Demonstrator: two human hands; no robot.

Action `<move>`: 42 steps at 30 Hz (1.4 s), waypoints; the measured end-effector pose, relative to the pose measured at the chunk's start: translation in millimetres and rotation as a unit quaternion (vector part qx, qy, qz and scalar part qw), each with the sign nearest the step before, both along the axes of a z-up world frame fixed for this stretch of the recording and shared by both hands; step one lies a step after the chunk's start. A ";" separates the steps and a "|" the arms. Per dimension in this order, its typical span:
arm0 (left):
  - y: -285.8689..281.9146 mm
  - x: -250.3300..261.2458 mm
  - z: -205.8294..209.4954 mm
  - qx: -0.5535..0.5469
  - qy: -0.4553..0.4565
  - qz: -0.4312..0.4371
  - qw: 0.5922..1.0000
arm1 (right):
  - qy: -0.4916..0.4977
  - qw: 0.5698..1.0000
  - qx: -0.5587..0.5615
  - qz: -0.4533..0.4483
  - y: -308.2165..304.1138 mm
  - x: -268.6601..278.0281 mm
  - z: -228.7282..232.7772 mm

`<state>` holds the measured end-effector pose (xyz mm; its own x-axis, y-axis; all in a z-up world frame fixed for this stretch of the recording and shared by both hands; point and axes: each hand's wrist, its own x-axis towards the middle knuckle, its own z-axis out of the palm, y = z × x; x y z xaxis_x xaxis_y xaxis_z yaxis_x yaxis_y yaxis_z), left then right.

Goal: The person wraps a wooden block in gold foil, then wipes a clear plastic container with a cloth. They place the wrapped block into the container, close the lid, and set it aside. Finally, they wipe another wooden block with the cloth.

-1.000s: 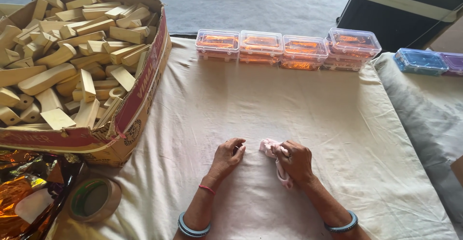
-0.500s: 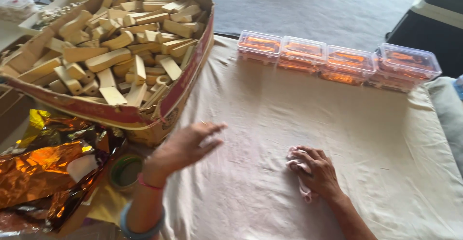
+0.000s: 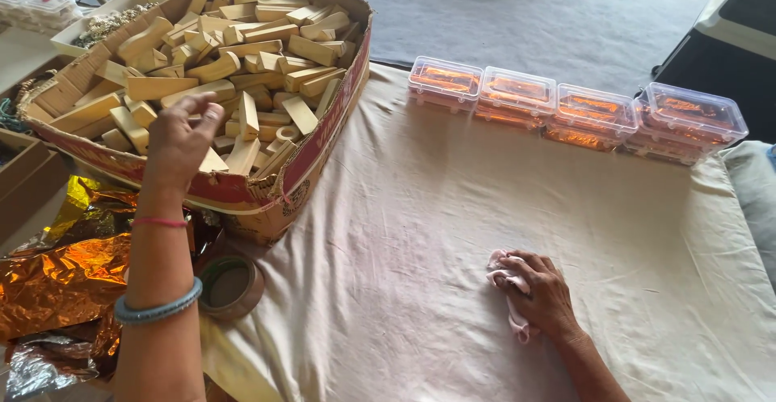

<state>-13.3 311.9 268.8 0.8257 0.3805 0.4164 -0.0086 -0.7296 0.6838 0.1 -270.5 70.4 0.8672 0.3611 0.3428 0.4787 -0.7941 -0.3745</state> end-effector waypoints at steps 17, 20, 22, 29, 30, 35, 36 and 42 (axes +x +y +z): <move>3.4 85.1 -44.7 0.124 0.259 0.101 0.953 | 0.026 1.000 -0.013 -0.005 -0.7 2.6 -1.1; 8.8 94.2 -58.9 0.204 0.296 0.117 0.926 | 0.034 0.999 -0.010 -0.003 -0.3 1.9 1.9; 9.8 94.1 -60.1 0.214 0.321 0.126 0.914 | 0.025 1.000 -0.007 0.004 -0.8 2.1 1.8; 20.9 91.9 -73.9 0.224 0.255 0.151 0.929 | 0.019 1.000 -0.004 0.006 -1.2 1.8 0.7; 20.0 88.7 -71.5 0.225 0.191 0.161 0.942 | 0.017 1.000 -0.004 0.007 -1.7 2.2 0.3; 28.8 77.2 -66.6 0.193 -0.030 0.170 0.966 | 0.015 1.000 -0.004 0.006 -0.8 0.7 1.6; 26.1 73.2 -60.8 0.099 -0.080 0.147 0.981 | 0.015 1.000 -0.005 0.004 -0.7 0.9 1.6; 24.9 56.9 -52.2 -0.245 -0.160 0.039 0.955 | 0.016 1.000 -0.002 0.002 -0.7 1.6 -0.1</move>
<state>43.6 336.8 216.6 0.6473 0.6502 0.3979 -0.2327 -0.3286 0.9154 1.7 -271.2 70.2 0.8762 0.3654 0.3143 0.4696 -0.7940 -0.3861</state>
